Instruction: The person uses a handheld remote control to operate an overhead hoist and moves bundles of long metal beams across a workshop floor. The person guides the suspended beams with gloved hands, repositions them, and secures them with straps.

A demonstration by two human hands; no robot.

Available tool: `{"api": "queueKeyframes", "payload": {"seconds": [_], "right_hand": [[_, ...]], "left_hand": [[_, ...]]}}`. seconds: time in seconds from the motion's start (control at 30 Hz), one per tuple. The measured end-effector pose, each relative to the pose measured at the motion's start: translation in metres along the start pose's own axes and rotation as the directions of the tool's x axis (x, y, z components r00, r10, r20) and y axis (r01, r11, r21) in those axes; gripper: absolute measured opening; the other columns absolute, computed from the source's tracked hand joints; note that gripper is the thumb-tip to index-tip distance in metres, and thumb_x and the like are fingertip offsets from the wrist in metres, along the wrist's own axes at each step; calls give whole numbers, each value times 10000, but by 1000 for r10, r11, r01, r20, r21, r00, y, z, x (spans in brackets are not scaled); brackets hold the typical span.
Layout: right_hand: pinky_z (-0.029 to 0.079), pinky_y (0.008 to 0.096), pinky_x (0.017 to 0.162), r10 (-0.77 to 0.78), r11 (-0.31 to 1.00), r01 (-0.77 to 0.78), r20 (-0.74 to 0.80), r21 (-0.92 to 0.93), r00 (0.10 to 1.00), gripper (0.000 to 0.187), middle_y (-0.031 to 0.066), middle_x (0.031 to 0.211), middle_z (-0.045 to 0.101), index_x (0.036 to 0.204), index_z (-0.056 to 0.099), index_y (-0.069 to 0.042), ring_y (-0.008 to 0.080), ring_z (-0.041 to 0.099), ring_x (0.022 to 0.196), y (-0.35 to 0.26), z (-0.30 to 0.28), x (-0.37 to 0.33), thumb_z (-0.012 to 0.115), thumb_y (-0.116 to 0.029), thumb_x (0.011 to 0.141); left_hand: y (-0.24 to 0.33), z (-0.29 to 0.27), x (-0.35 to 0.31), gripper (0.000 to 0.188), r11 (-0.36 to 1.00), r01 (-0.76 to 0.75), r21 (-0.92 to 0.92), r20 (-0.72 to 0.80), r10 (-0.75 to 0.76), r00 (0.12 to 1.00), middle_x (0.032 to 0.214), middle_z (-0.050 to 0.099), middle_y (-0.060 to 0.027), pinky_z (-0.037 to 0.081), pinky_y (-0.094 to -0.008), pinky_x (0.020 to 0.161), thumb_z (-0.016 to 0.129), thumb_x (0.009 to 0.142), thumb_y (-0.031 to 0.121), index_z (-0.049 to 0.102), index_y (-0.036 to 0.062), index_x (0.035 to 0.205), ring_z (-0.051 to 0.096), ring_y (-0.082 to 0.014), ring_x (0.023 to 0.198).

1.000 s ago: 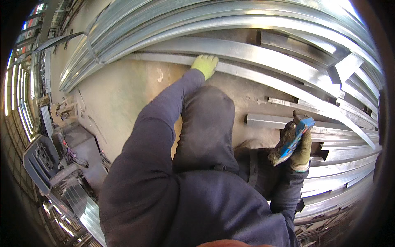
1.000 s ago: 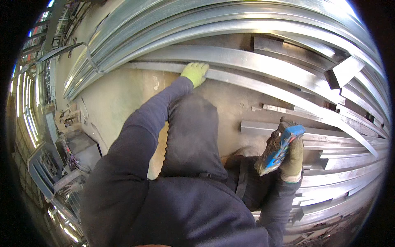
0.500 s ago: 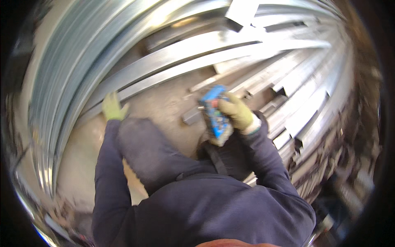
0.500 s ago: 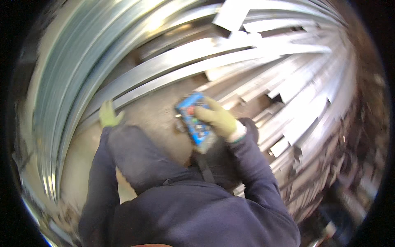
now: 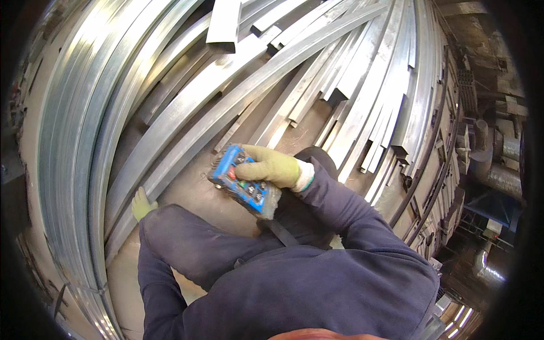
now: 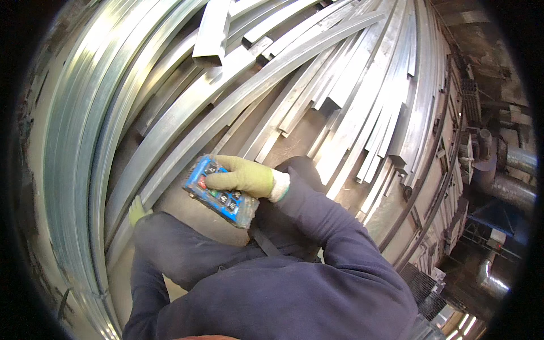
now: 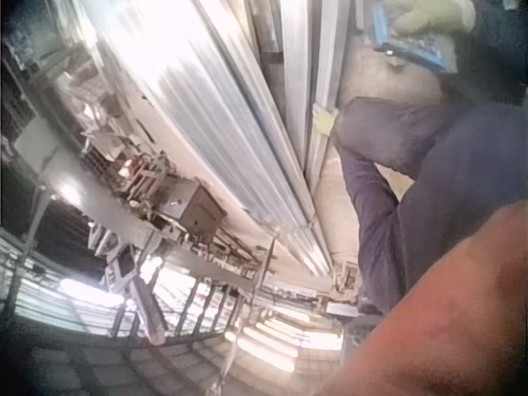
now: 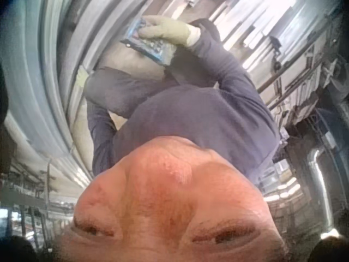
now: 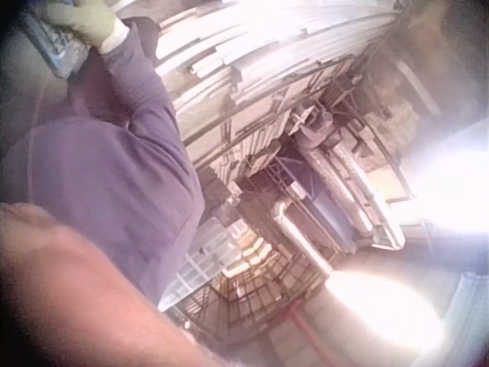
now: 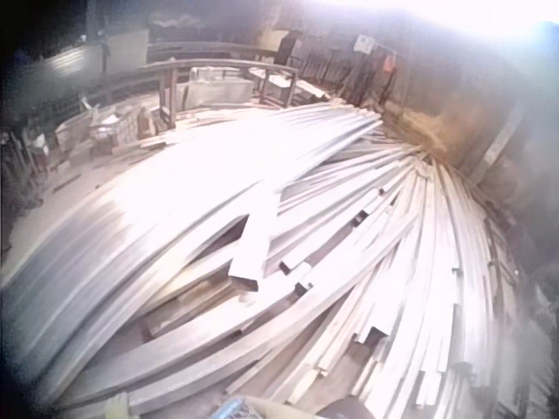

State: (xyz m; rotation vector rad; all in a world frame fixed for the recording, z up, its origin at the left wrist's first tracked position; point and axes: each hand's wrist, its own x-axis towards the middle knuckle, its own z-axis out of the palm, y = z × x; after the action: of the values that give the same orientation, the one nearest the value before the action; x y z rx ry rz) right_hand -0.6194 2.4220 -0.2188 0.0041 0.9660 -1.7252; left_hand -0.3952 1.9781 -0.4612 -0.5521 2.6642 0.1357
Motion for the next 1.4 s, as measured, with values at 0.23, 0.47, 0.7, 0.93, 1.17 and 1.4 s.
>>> {"api": "queueKeyframes", "payload": {"seconds": [0.23, 0.47, 0.7, 0.93, 1.17, 1.4], "right_hand": [[555, 300, 915, -6, 994, -2, -74, -107, 997, 528, 57, 1189, 690, 1382, 544, -15, 127, 663, 1013, 12, -21, -53, 742, -221, 938], [521, 302, 939, -119, 984, 127, -74, 128, 990, 855, 94, 1170, 704, 1437, 504, 55, 168, 661, 1066, 8, -22, -62, 879, -338, 777], [536, 315, 932, -143, 967, 147, -34, 207, 989, 801, 103, 1171, 707, 1413, 512, 58, 175, 676, 1027, -8, -22, -50, 863, -294, 785], [512, 359, 1024, -199, 935, 212, -74, 284, 977, 833, 136, 1250, 686, 1442, 490, 56, 227, 665, 1140, -12, -19, -45, 864, -307, 792], [466, 380, 1098, -124, 970, 152, -151, 192, 981, 821, 136, 1392, 599, 1422, 494, 52, 244, 590, 1275, 5, -20, -49, 883, -320, 803], [481, 329, 1042, -79, 979, 106, -155, 172, 985, 887, 95, 1316, 617, 1427, 505, 43, 178, 605, 1185, 3, -17, -56, 925, -360, 758]], "left_hand": [[96, -63, 64, 702, 981, -191, -37, 222, 194, 956, 1314, 670, -218, 500, -465, 1034, 747, 807, 391, 581, 73, 1410, 638, -383, 1224], [452, -197, 131, 537, 651, -493, -577, -67, 563, 823, 1278, 698, -180, 534, -445, 1022, 602, 984, 394, 578, 91, 1427, 683, -352, 1152], [393, -247, 136, 630, 543, -800, -253, -242, 765, 596, 1387, 622, -221, 457, -457, 1107, 680, 932, 398, 546, 46, 1437, 591, -382, 1281], [61, -144, 103, 1285, 991, -29, 134, 283, -10, 959, 1621, 353, -289, 325, -401, 1240, 885, 625, 437, 211, 7, 1631, 397, -393, 1488], [19, -80, 106, 1147, 999, 20, 43, 127, -25, 992, 1367, 607, -259, 450, -496, 1097, 934, 590, 428, 401, 30, 1524, 597, -407, 1256], [227, -124, 129, 998, 869, -432, -242, -97, 421, 902, 1220, 687, -248, 525, -485, 977, 843, 705, 572, 494, -4, 1441, 669, -398, 1125]]}}
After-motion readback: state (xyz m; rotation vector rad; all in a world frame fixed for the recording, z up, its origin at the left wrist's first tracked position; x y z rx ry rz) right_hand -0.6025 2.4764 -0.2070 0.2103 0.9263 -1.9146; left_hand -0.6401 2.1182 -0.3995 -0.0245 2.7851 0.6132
